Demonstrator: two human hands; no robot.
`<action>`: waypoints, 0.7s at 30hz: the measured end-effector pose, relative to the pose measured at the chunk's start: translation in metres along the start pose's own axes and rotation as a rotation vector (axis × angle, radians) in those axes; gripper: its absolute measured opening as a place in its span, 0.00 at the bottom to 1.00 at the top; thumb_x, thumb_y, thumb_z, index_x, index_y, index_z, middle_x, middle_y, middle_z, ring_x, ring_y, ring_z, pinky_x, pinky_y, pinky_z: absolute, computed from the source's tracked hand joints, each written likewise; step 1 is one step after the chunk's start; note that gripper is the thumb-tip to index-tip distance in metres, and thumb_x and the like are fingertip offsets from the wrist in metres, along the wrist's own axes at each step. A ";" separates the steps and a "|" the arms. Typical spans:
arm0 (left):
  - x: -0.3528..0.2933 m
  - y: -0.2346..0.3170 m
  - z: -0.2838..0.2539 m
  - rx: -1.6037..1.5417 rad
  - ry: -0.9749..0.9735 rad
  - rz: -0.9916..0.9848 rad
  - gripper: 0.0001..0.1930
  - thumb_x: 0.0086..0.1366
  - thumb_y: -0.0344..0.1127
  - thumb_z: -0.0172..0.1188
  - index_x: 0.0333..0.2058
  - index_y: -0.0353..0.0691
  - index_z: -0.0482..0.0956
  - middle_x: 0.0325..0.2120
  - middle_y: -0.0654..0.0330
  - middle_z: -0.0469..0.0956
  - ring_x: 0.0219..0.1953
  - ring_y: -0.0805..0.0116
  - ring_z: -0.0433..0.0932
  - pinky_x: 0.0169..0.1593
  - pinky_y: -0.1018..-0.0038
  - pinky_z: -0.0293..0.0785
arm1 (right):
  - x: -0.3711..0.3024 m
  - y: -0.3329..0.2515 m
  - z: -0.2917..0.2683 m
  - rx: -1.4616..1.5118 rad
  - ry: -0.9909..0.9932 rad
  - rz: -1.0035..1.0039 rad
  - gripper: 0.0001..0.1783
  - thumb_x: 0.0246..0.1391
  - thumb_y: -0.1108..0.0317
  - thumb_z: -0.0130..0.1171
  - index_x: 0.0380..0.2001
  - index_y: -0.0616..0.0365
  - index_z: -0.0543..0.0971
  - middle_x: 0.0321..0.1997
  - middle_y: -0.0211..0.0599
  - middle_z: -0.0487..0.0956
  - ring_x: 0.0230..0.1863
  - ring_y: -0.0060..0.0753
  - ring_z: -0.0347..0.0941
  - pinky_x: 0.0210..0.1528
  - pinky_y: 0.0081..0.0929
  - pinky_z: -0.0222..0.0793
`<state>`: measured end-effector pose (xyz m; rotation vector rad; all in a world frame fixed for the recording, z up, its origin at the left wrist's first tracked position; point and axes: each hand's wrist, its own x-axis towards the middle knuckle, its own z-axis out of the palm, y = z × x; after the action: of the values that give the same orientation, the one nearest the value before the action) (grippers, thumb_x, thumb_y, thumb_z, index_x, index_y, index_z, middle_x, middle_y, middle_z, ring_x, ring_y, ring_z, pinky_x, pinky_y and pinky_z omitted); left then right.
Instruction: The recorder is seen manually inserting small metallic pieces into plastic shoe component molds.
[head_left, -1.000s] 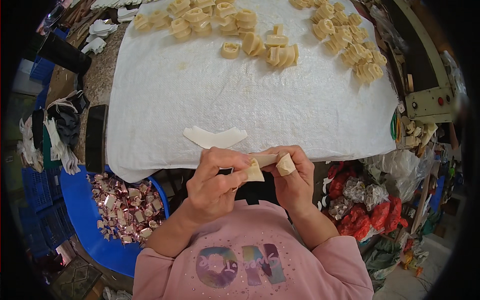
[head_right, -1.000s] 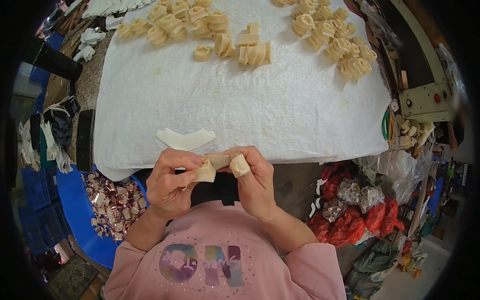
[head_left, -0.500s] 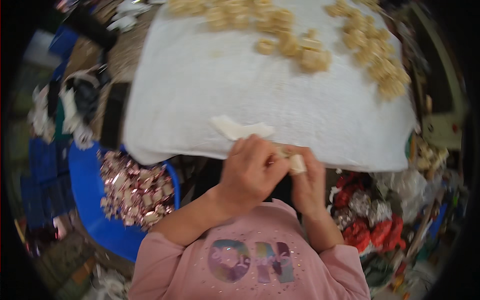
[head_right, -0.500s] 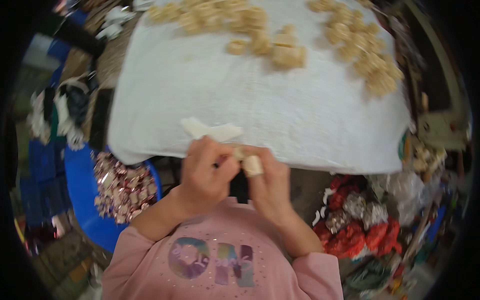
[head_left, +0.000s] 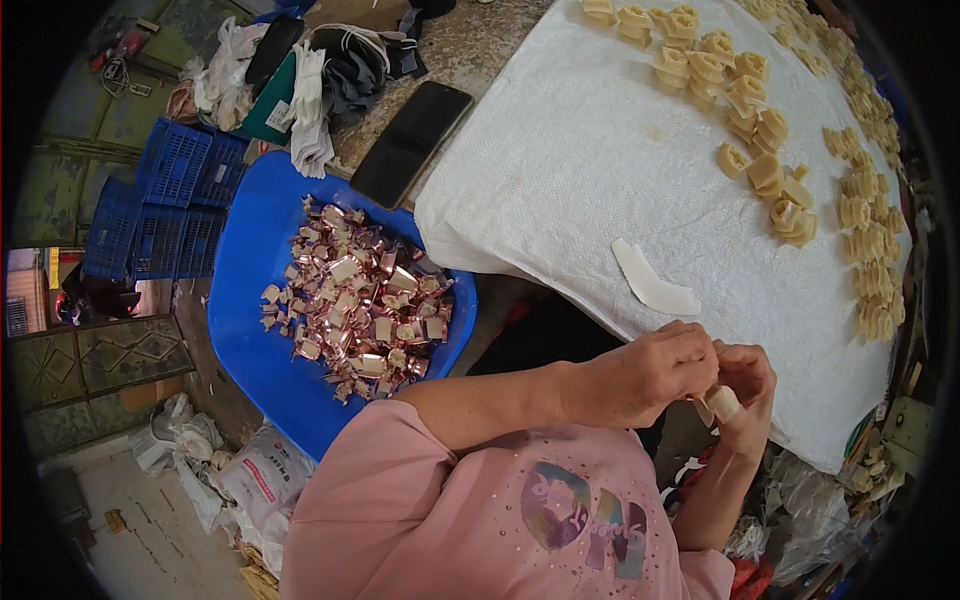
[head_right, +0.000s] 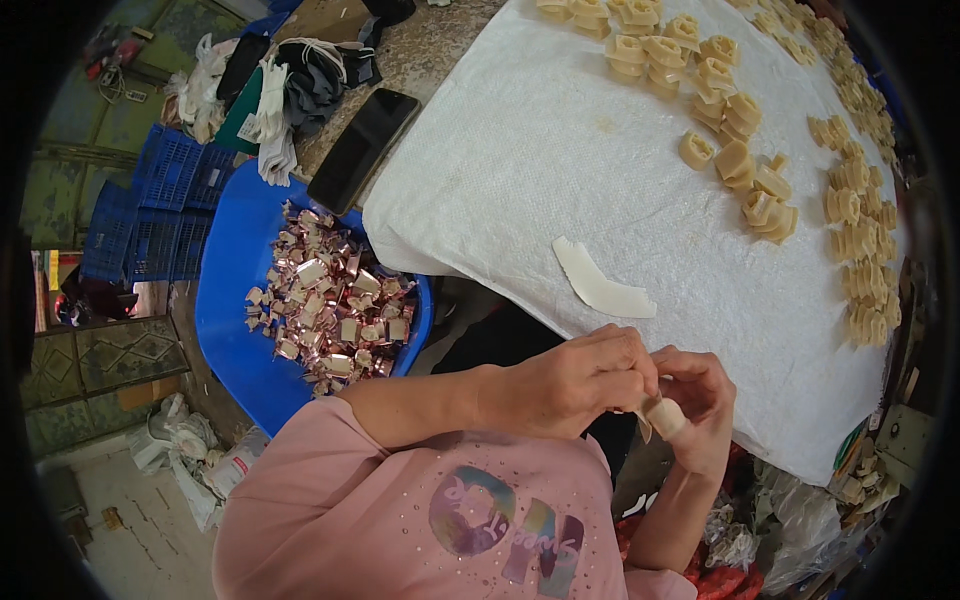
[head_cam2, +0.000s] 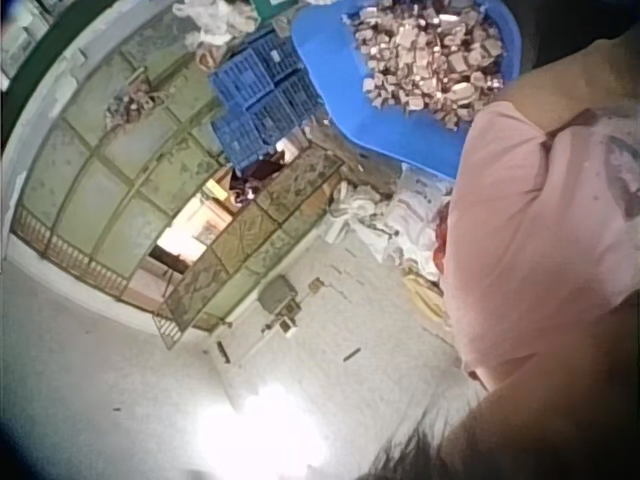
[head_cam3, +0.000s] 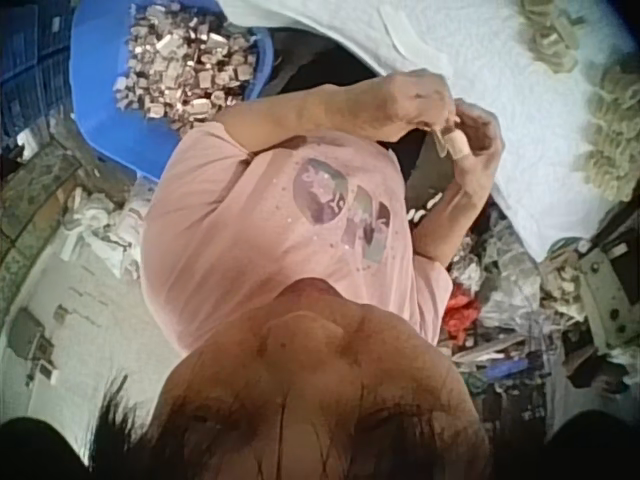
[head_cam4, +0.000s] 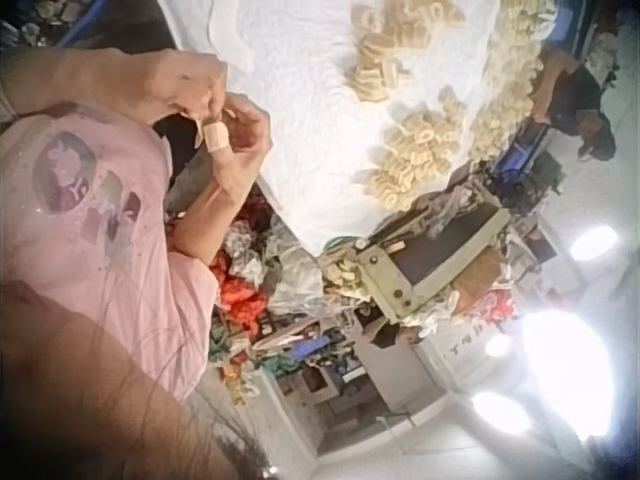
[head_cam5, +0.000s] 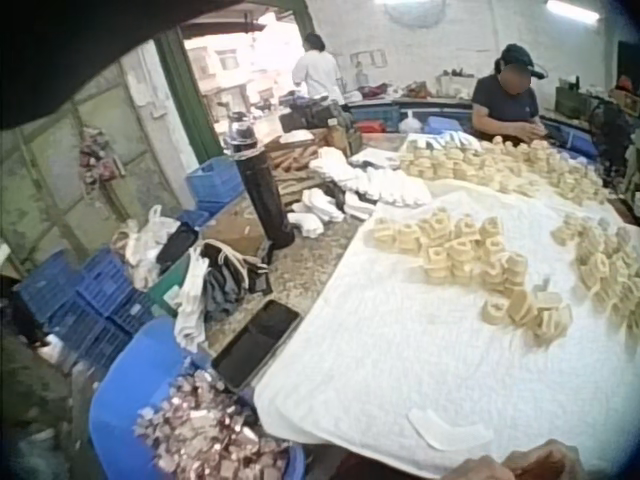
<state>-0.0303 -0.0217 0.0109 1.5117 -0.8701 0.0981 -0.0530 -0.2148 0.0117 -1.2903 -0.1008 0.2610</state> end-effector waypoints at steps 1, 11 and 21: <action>-0.001 0.000 -0.002 0.068 -0.038 0.011 0.12 0.48 0.15 0.57 0.22 0.37 0.63 0.33 0.57 0.70 0.39 0.60 0.72 0.41 0.70 0.70 | 0.001 0.001 0.002 -0.038 0.003 0.017 0.22 0.42 0.70 0.69 0.39 0.65 0.71 0.36 0.42 0.76 0.36 0.29 0.72 0.39 0.26 0.71; 0.005 0.000 -0.004 -0.133 0.148 -0.232 0.08 0.53 0.18 0.59 0.32 0.34 0.74 0.34 0.56 0.74 0.36 0.65 0.76 0.40 0.74 0.73 | 0.013 0.007 0.021 -0.244 0.270 -0.068 0.26 0.57 0.51 0.56 0.47 0.64 0.72 0.34 0.32 0.76 0.35 0.21 0.71 0.42 0.20 0.67; 0.003 -0.003 0.012 -0.383 0.325 -0.593 0.05 0.58 0.23 0.60 0.34 0.32 0.76 0.34 0.59 0.79 0.34 0.79 0.75 0.37 0.80 0.74 | 0.018 0.007 0.030 -0.612 0.233 -0.395 0.11 0.56 0.62 0.51 0.33 0.59 0.72 0.37 0.34 0.63 0.38 0.27 0.58 0.43 0.25 0.57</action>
<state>-0.0314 -0.0336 0.0077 1.2857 -0.1463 -0.2413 -0.0429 -0.1807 0.0122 -1.8600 -0.2458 -0.2848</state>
